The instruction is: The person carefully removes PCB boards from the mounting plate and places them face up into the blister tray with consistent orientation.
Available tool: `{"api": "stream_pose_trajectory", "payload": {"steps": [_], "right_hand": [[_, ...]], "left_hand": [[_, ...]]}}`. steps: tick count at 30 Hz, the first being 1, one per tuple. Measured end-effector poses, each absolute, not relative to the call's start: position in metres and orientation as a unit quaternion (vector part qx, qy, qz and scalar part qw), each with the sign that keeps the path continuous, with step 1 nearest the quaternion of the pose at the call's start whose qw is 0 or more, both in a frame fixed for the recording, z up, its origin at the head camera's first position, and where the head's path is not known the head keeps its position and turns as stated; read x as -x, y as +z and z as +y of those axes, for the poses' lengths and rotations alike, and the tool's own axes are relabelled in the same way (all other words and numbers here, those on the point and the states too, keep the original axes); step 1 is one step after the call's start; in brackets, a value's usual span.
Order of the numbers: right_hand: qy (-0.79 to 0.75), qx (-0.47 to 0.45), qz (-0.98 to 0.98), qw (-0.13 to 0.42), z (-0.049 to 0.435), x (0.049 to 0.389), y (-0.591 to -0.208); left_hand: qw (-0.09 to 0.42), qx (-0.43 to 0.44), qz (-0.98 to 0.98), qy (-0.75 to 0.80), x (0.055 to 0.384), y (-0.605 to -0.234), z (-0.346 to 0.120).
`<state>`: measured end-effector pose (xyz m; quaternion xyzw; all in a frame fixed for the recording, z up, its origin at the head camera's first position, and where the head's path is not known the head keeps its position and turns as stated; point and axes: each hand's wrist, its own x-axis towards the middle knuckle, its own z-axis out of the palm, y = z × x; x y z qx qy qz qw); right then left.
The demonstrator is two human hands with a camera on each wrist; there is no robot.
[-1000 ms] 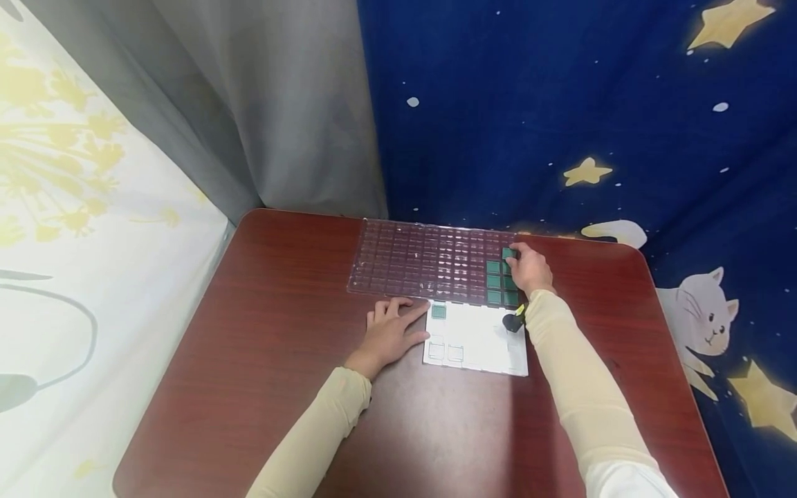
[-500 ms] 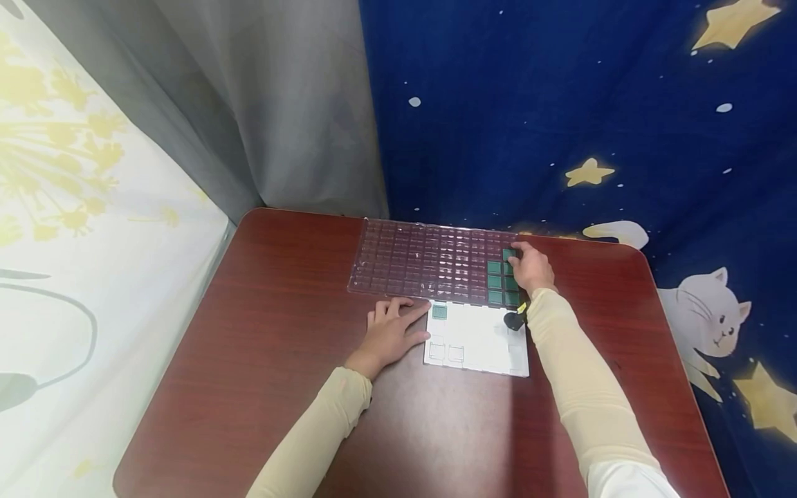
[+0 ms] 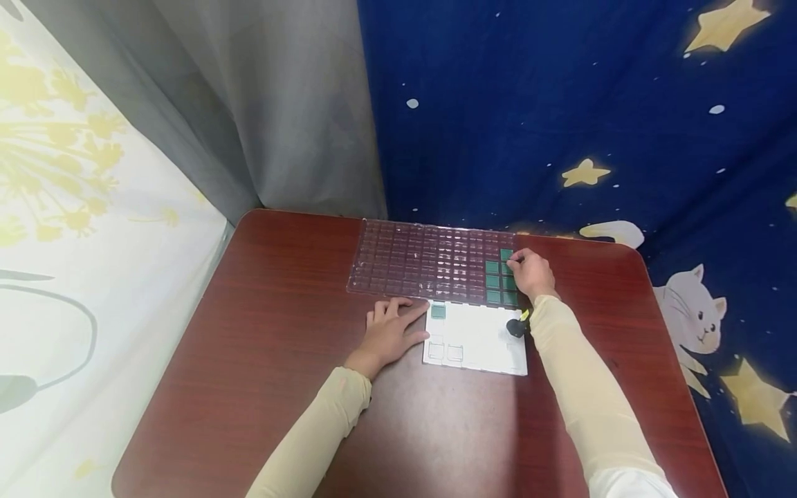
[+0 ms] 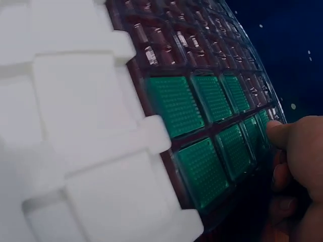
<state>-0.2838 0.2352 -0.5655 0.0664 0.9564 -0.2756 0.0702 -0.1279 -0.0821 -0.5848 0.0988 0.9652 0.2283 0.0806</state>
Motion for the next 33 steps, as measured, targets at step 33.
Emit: {"api": "stream_pose_trajectory", "payload": {"steps": [33], "right_hand": [[-0.34,0.095,0.934,0.06,0.189,0.189,-0.555]], "left_hand": [[0.073,-0.104,0.967,0.222,0.129,-0.587,-0.083]]}}
